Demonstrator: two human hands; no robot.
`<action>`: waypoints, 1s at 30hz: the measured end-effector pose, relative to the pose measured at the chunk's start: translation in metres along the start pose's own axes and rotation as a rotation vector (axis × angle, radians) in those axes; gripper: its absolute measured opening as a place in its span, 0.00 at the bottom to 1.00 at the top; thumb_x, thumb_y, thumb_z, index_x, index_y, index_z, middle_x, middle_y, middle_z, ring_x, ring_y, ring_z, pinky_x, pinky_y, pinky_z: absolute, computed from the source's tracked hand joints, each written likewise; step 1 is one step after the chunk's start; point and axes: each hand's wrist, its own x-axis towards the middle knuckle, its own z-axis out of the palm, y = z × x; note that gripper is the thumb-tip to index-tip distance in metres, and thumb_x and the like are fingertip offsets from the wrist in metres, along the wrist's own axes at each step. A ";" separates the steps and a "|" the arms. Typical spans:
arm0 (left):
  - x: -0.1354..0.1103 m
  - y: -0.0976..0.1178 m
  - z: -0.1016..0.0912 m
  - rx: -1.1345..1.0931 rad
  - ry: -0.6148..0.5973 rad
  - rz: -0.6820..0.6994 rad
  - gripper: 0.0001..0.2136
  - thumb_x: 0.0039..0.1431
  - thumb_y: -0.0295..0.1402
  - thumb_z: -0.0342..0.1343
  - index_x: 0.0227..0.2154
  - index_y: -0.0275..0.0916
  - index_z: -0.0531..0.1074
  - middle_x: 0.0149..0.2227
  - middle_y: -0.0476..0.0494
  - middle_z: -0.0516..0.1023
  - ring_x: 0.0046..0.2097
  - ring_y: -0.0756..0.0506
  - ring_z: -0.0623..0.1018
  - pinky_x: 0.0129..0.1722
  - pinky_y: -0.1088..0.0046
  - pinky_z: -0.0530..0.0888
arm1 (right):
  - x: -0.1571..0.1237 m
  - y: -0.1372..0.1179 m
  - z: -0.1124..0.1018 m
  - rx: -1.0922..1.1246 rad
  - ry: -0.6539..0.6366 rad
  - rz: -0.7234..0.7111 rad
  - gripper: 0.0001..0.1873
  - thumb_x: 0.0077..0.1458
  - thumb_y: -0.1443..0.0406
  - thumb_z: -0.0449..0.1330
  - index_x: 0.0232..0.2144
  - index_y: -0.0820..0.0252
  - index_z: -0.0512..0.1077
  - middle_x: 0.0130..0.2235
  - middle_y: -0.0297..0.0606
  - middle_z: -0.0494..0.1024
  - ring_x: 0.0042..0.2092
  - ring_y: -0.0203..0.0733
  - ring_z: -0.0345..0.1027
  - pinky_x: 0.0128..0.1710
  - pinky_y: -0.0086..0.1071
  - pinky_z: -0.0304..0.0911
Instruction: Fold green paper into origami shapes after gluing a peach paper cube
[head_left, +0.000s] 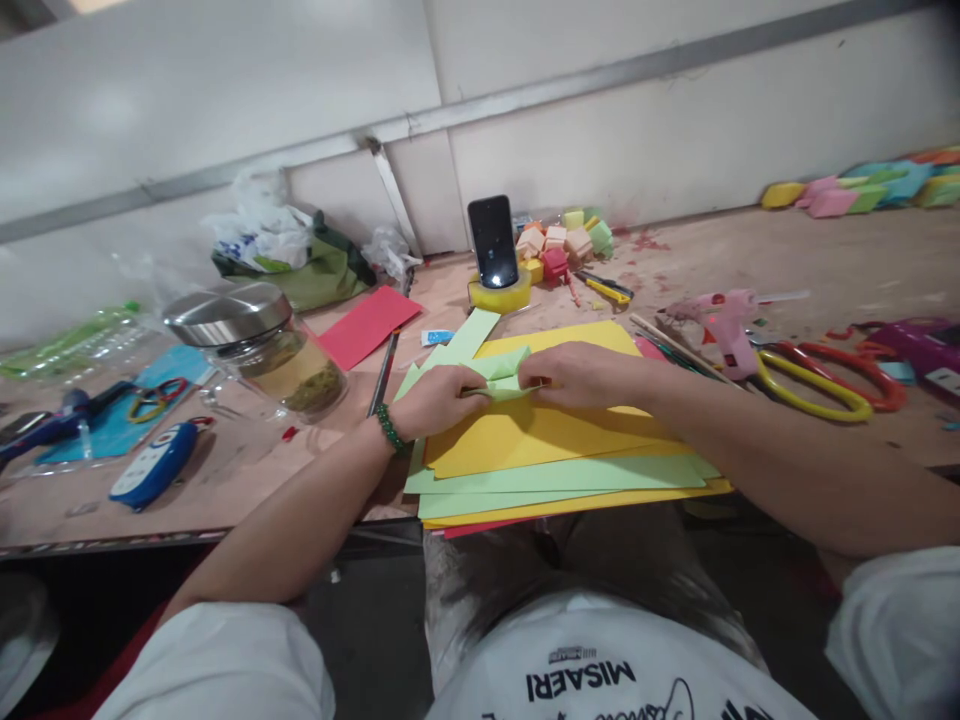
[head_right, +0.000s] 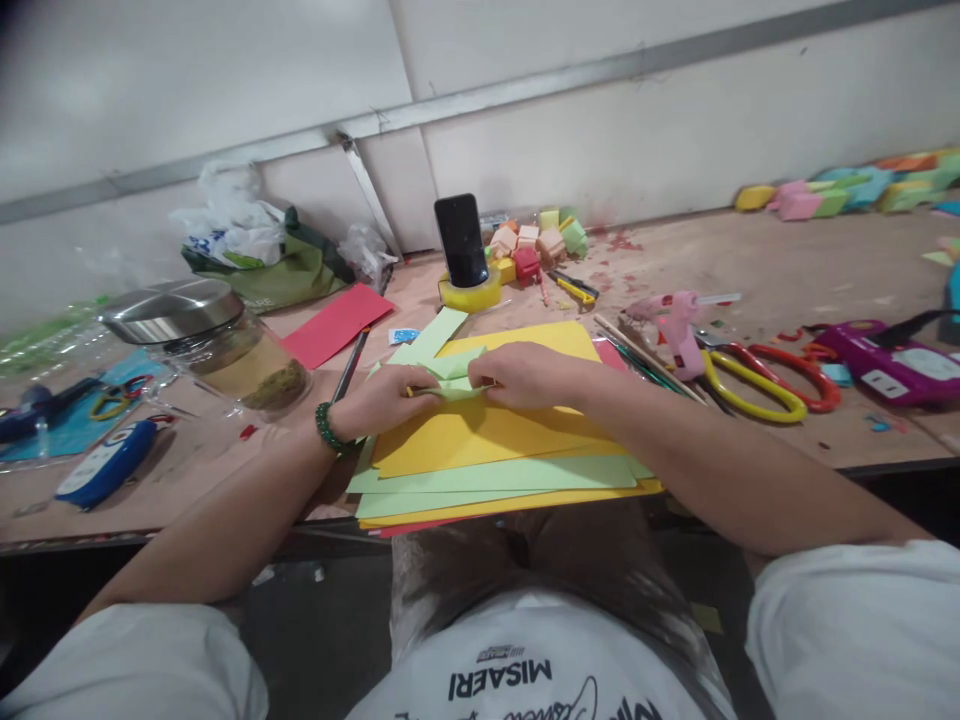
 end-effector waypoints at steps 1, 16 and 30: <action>0.001 -0.002 -0.002 -0.026 -0.020 -0.031 0.10 0.57 0.35 0.53 0.24 0.37 0.73 0.23 0.51 0.72 0.28 0.50 0.70 0.28 0.74 0.64 | 0.001 0.001 0.001 0.024 -0.004 0.026 0.10 0.54 0.67 0.56 0.38 0.58 0.75 0.36 0.38 0.79 0.34 0.40 0.68 0.31 0.29 0.54; -0.002 0.005 0.006 0.389 0.027 0.326 0.13 0.60 0.24 0.49 0.42 0.41 0.76 0.39 0.42 0.76 0.40 0.44 0.74 0.41 0.67 0.68 | 0.009 -0.010 0.005 0.011 -0.012 0.455 0.26 0.55 0.47 0.56 0.47 0.60 0.68 0.43 0.48 0.79 0.43 0.52 0.72 0.33 0.34 0.57; -0.024 0.009 -0.023 0.479 -0.155 0.213 0.12 0.60 0.26 0.51 0.32 0.40 0.80 0.39 0.42 0.80 0.43 0.43 0.74 0.42 0.67 0.66 | 0.005 0.011 -0.008 0.029 -0.157 0.506 0.27 0.51 0.50 0.60 0.48 0.58 0.66 0.44 0.46 0.78 0.43 0.52 0.72 0.33 0.35 0.59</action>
